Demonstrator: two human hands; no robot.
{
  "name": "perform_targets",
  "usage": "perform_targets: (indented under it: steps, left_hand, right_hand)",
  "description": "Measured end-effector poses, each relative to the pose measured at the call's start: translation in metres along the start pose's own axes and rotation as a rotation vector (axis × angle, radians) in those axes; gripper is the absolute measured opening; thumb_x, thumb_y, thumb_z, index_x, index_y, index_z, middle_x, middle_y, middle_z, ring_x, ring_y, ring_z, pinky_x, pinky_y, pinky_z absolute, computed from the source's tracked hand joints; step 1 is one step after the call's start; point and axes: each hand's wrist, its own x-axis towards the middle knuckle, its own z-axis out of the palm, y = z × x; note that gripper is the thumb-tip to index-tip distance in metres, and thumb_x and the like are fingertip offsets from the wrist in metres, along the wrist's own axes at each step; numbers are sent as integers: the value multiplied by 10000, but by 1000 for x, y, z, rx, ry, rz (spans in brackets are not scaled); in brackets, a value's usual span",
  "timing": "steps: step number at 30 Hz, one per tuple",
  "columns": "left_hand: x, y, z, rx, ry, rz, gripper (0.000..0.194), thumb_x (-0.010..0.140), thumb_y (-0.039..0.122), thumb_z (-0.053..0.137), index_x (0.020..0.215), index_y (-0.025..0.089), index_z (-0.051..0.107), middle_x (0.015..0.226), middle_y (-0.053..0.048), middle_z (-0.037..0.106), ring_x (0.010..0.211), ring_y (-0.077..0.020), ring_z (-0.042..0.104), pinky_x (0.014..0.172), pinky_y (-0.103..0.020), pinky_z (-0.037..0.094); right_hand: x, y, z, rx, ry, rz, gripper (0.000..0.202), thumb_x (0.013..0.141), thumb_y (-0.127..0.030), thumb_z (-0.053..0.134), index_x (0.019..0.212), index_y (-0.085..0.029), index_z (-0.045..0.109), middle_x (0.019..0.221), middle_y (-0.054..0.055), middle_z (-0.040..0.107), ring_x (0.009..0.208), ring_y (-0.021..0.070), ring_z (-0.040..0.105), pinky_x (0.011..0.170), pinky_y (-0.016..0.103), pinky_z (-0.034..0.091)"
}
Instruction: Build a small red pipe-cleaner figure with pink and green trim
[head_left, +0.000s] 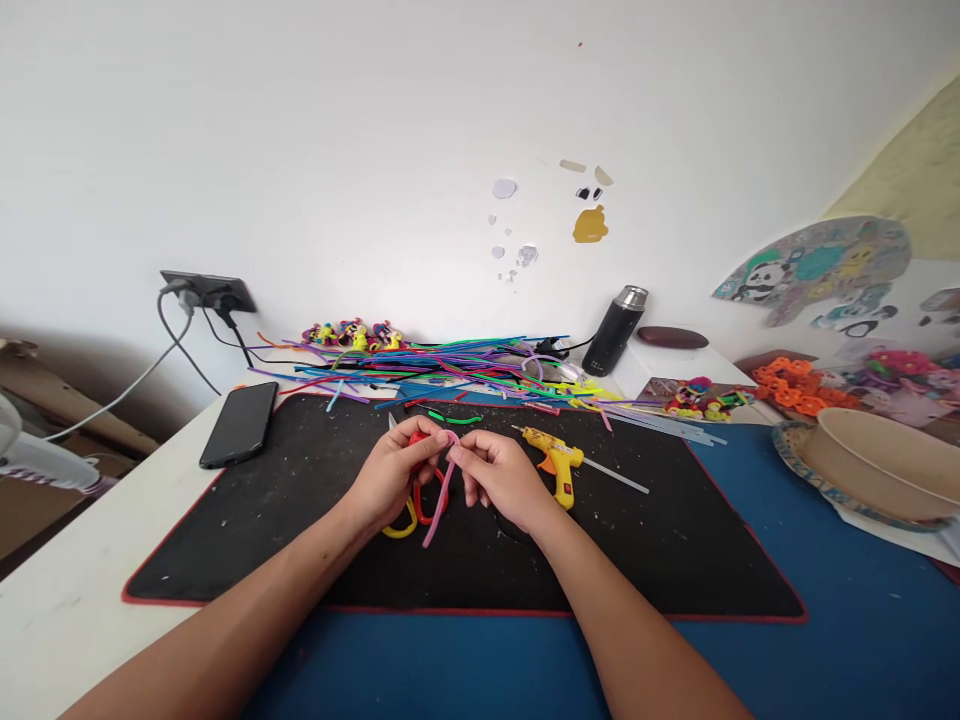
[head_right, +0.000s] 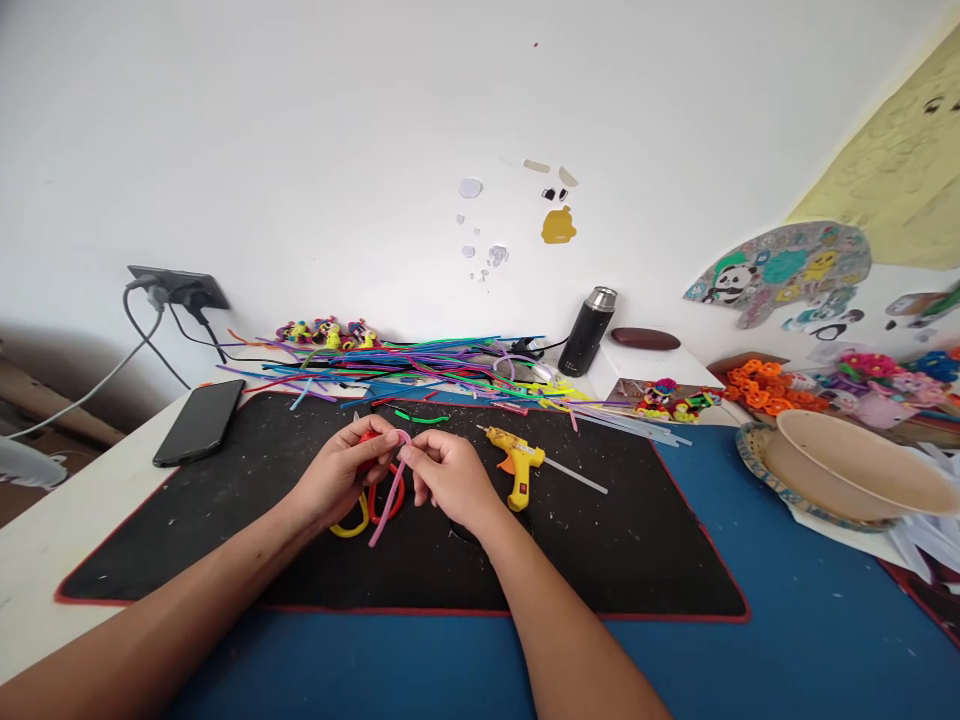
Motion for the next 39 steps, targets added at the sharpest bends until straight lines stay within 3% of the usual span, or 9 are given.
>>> perform_targets:
  steps: [6,16,35,39]
  left_hand:
    - [0,1,-1,47,-1,52,390,719,456,882,726,183,604,515,75,499,422,-56,380,436,-194,254]
    - [-2,-4,-3,143,-39,49,396,738,484,885,736,180,630,538,72,496,441,-62,414,446,-195,276]
    - [-2,-15,0,157,83,71,411,756,525,869,783,181,645,499,70,506,439,-69,416,443,-180,302]
    - [-2,-16,0,101,42,58,408,773,528,858,789,184,639,511,72,502,437,-68,406,443,-187,295]
  right_hand:
    - [0,0,-1,19,7,-5,404,925,-581,653,1029,-191,669,604,-43,613,437,113,573,386,211,343]
    - [3,4,-3,-46,123,-47,329,954,-530,630,915,-205,658,553,-42,593,435,117,546,420,223,351]
    - [1,5,2,-140,130,-62,260,988,-444,612,907,-204,668,510,-59,566,423,106,519,459,217,365]
    - [1,4,3,-100,124,-68,264,978,-452,619,899,-203,657,504,-63,562,415,104,512,449,214,362]
